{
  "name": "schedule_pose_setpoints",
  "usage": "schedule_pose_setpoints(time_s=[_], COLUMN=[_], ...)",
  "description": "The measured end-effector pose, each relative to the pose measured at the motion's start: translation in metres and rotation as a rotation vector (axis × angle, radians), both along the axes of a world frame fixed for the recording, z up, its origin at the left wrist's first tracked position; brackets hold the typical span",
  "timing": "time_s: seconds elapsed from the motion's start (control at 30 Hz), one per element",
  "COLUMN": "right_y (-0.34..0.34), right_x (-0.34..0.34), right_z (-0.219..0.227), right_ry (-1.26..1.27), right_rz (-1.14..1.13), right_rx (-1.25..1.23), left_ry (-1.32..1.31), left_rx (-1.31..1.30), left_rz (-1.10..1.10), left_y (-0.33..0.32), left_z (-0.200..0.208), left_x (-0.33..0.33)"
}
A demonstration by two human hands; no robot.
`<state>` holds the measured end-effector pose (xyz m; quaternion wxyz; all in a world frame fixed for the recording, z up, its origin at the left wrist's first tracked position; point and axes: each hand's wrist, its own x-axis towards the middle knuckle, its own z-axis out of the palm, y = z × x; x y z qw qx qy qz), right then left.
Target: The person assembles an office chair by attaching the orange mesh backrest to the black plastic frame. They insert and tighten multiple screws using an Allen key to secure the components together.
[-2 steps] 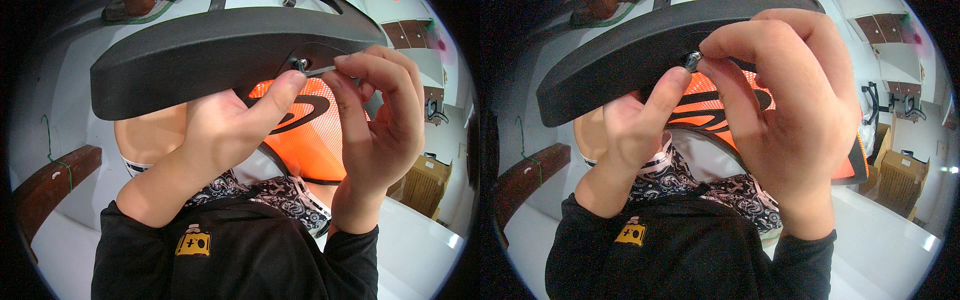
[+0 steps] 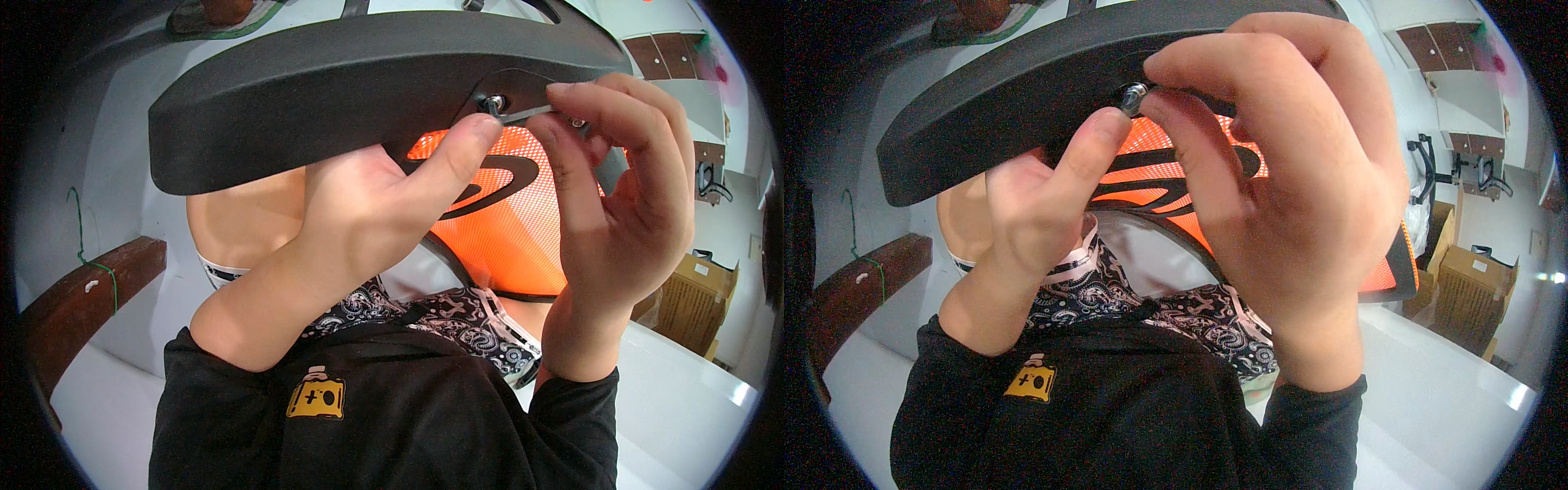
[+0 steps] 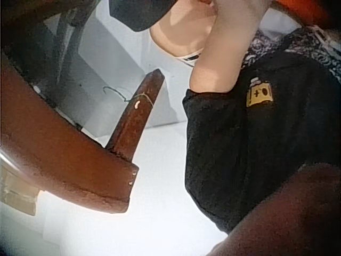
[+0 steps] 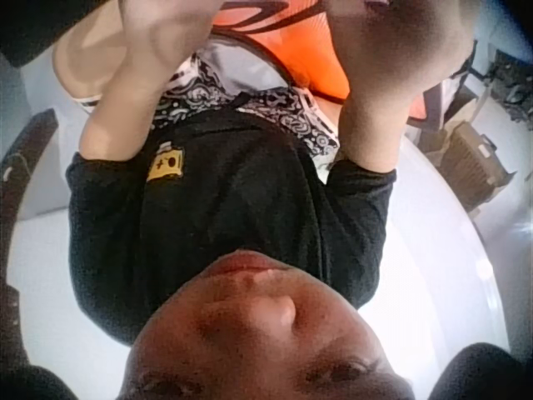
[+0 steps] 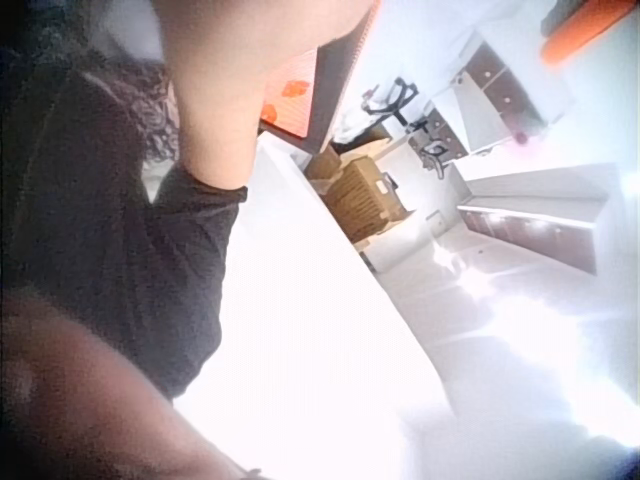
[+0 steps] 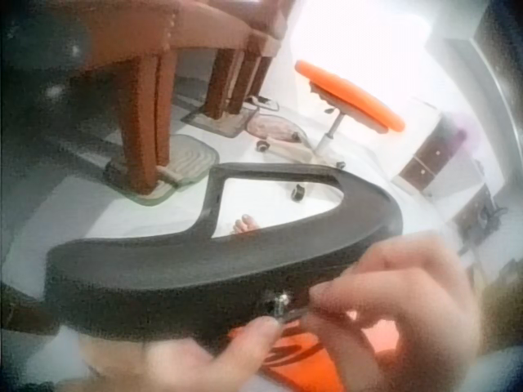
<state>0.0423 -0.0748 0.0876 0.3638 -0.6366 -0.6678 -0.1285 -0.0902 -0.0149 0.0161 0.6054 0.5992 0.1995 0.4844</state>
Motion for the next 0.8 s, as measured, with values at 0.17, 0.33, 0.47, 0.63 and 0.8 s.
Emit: schedule_pose_setpoints(time_s=[0.17,0.33,0.47,0.63,0.8], right_y=[0.007,0.005,-0.003,-0.010,-0.030], right_x=[0.016,0.018,0.014,-0.003,-0.020], right_z=[0.014,0.016,0.006,-0.033,-0.058], right_ry=[-0.298,-0.336,-0.300,-0.049,0.438], right_rz=[0.169,0.176,0.130,0.068,0.113], right_rx=[-0.014,-0.060,-0.074,0.053,0.004], left_ry=[-0.075,-0.072,0.148,-0.118,-0.241], left_rx=[0.005,-0.221,-0.288,-0.177,-0.127], left_rz=[-0.017,-0.035,-0.051,-0.031,-0.058], left_y=[0.001,0.002,0.004,0.003,-0.001], left_z=[-0.001,0.005,0.012,0.000,-0.018], left_x=[0.001,0.000,-0.006,-0.004,-0.007])
